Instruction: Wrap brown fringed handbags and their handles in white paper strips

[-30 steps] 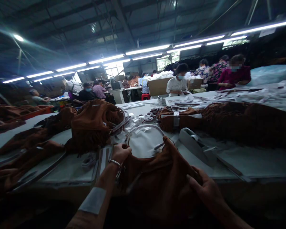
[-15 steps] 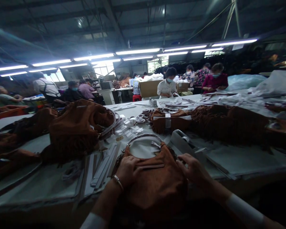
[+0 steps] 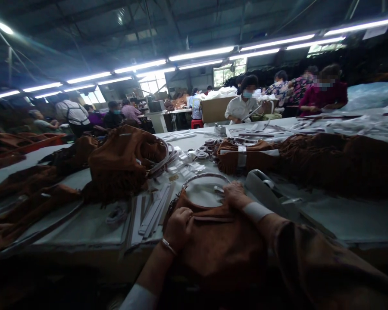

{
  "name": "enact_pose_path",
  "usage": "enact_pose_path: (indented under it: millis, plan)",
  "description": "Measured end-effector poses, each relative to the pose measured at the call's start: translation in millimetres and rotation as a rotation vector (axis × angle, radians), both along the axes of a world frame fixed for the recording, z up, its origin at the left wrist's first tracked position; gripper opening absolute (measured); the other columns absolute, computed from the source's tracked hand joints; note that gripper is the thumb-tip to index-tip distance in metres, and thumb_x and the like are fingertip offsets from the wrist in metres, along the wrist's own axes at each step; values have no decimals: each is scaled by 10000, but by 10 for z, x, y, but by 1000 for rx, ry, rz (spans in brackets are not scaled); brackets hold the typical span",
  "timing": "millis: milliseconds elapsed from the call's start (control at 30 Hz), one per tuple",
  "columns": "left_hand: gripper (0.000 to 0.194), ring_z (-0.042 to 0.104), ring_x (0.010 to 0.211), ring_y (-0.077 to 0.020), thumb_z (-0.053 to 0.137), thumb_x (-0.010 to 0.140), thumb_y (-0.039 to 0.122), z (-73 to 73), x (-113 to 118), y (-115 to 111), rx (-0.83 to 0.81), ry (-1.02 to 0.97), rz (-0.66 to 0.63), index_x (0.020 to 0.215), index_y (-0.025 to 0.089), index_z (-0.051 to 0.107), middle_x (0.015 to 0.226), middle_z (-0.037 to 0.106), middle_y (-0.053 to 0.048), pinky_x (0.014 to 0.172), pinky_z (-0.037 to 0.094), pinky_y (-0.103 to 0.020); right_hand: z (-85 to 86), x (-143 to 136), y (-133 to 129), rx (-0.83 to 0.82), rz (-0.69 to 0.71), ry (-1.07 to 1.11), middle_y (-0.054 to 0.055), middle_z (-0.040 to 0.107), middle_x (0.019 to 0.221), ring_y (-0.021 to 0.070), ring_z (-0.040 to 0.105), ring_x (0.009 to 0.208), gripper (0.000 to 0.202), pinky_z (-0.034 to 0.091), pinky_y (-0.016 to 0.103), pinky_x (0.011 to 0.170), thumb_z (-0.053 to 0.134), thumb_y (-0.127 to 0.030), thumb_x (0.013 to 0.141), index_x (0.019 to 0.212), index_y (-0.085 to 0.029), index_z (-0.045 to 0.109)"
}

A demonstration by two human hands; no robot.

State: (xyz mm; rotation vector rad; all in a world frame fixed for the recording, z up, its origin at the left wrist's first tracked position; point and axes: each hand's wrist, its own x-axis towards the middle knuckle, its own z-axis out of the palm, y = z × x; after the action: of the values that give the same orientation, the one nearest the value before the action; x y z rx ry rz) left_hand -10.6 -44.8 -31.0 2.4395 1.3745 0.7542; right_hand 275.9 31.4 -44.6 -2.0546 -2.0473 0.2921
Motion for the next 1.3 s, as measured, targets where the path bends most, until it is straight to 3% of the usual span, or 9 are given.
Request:
enact_pose_path:
  millis: [133,267,400,500,633,733,967,1100,1300]
  plan:
    - [176,633,1006,-252,508,890,199,-53,-97,19,81,-59,130,909,218,682,1021,686,-105,932,533,-405,-100,246,-55,105,-63,141,114,744,1054,255,613,1093,238,415,357,974,556,-173,842,965,-165,760]
    - [157,632,1022,-256,527,870,171,-127,-113,28,133,-9,111,878,206,680,1033,690,-102,941,530,-415,-225,449,-129,203,-149,318,81,748,1082,177,686,965,357,504,250,861,449,-266,908,1122,-148,709]
    - [149,638,1005,-258,535,848,130,-190,-107,25,197,29,128,855,187,672,1009,688,-94,911,542,-429,-310,583,-164,277,-267,411,91,748,1045,190,706,911,398,546,261,787,390,-317,917,1126,-141,679]
    - [142,640,1006,-254,541,854,135,-239,-131,10,217,53,139,848,194,669,1004,688,-85,905,545,-430,-298,648,-205,296,-282,429,86,746,1028,195,700,907,353,545,272,794,424,-323,908,1090,-181,690]
    - [152,627,1073,-267,532,866,135,-281,-143,-22,239,88,142,847,199,668,1023,692,-89,947,525,-452,-243,636,-246,268,-221,381,118,714,1140,232,658,1037,347,499,304,892,543,-309,859,1136,-160,689]
    - [151,623,1104,-274,532,859,125,-281,-122,-52,241,109,168,847,199,664,1029,697,-85,945,519,-452,-218,573,-229,174,-191,320,119,739,1046,244,669,964,290,483,299,822,595,-312,836,1036,-155,733]
    - [152,618,1125,-269,528,874,144,-284,-114,-119,245,111,168,877,209,666,1014,699,-79,943,503,-433,-111,541,-250,88,-205,205,91,752,977,194,677,896,280,438,257,749,494,-286,928,980,-165,741]
    - [151,607,1143,-276,518,885,146,-298,-112,-136,231,107,181,877,206,657,1019,700,-78,970,486,-458,-43,588,-363,56,-202,83,110,736,924,200,671,850,307,427,272,714,447,-281,959,907,-150,720]
    - [164,605,1156,-287,514,887,156,-314,-88,-141,195,97,202,902,207,670,1054,699,-87,983,481,-488,159,601,-685,1,-153,-146,173,685,971,284,655,914,216,422,339,733,493,-165,899,851,-126,701]
